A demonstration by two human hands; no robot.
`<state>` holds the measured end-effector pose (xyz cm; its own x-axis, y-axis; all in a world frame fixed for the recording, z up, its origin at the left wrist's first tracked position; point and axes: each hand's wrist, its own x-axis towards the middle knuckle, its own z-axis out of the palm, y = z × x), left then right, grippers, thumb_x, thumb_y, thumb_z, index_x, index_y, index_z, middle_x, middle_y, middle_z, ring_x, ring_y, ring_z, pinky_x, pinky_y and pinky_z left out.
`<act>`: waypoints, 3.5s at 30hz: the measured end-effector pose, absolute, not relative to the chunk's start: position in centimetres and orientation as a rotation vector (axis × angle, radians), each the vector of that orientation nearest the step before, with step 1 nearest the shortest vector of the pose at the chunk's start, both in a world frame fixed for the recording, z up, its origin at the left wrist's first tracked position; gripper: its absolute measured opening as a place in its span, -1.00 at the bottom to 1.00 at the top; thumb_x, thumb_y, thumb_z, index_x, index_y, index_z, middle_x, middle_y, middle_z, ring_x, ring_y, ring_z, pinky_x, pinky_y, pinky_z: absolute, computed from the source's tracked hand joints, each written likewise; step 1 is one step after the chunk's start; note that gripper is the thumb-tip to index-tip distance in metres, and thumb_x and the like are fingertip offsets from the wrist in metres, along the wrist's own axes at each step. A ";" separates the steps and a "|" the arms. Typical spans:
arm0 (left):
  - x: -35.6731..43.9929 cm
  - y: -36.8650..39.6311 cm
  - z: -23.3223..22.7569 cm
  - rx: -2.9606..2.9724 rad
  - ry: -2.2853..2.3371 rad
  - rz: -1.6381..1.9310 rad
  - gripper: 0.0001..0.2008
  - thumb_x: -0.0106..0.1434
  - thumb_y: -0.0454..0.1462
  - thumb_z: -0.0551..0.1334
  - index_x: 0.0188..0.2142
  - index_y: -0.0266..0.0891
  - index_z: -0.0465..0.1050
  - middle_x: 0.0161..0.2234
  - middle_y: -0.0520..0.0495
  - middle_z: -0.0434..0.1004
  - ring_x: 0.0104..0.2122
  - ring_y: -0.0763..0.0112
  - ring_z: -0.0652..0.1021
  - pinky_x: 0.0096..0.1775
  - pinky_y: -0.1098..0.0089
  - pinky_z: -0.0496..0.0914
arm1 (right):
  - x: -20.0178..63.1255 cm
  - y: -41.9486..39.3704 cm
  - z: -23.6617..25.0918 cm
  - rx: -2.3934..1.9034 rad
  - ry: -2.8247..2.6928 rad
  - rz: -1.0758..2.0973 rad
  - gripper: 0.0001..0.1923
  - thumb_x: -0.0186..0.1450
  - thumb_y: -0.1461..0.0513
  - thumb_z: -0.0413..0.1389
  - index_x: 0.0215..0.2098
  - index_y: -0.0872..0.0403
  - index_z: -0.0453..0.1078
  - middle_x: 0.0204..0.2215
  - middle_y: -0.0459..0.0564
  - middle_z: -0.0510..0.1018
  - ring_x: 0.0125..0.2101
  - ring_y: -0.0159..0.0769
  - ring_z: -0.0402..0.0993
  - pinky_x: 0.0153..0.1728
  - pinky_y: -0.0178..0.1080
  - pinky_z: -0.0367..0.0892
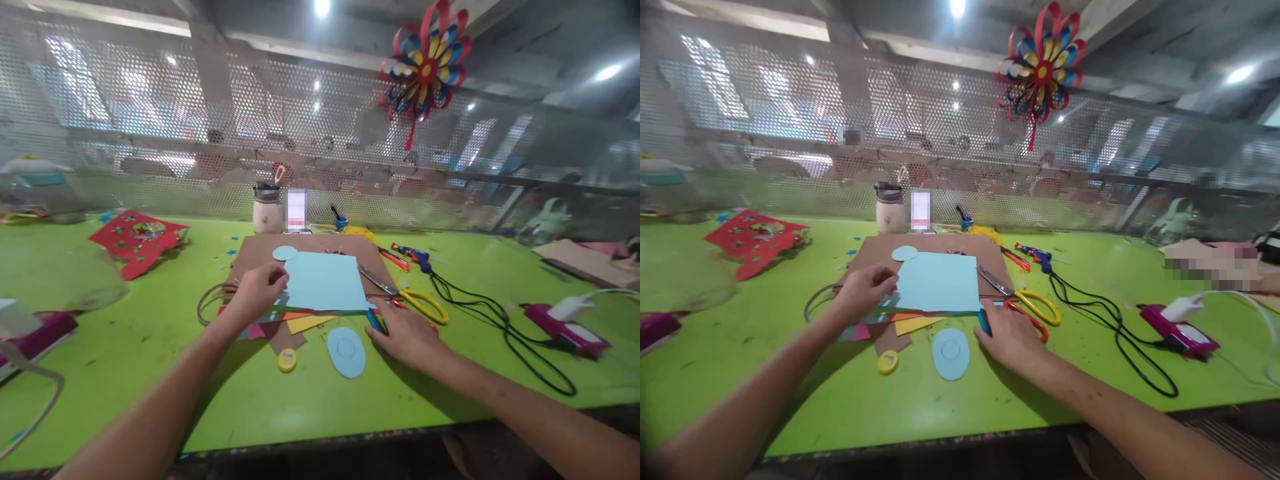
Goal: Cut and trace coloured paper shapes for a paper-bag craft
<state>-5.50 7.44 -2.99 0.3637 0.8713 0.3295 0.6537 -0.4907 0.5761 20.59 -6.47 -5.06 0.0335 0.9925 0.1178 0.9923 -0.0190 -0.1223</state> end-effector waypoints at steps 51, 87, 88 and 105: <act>-7.2 6.8 -1.6 2.696 1.030 0.187 -0.60 0.04 -0.28 0.22 -0.07 -0.12 0.36 0.07 -0.13 0.32 0.02 0.09 0.37 -0.04 0.19 0.29 | 13.6 -1.0 -5.3 -1.129 -2.655 -0.425 -0.86 0.27 0.27 0.09 -0.45 0.12 0.38 -0.44 0.04 0.40 -0.36 -0.18 0.21 -0.42 -0.19 0.03; -7.0 8.0 -2.8 2.783 1.120 0.330 -0.66 0.13 -0.43 0.06 -0.11 -0.22 0.39 -0.18 -0.16 0.41 -0.18 0.17 0.47 -0.18 0.30 0.33 | 14.6 1.2 -4.1 -1.064 -2.275 -0.013 -0.84 0.30 0.40 0.02 -0.40 0.14 0.38 -0.43 0.01 0.37 -0.31 -0.22 0.26 -0.30 -0.22 0.24; -7.0 8.0 -2.7 2.781 1.126 0.331 -0.64 0.13 -0.44 0.06 -0.08 -0.23 0.39 -0.16 -0.17 0.41 -0.17 0.17 0.47 -0.16 0.29 0.33 | 14.7 1.3 -4.2 -1.055 -2.260 -0.005 -0.84 0.30 0.40 0.02 -0.41 0.13 0.38 -0.43 0.00 0.37 -0.31 -0.22 0.26 -0.30 -0.22 0.24; -7.6 8.4 -1.7 2.629 1.210 0.368 -0.61 0.19 -0.32 0.02 -0.04 -0.21 0.46 -0.08 -0.09 0.55 -0.13 0.24 0.52 -0.08 0.33 0.36 | 14.5 0.9 -4.3 -1.049 -2.180 -0.015 -0.82 0.30 0.41 0.00 -0.43 0.10 0.33 -0.45 0.00 0.34 -0.34 -0.21 0.24 -0.34 -0.21 0.22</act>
<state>-7.55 8.45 -1.70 0.6291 0.7660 0.1323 0.7099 -0.6354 0.3037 14.53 0.87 -4.33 -0.4213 0.6796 0.6005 0.6877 0.6711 -0.2769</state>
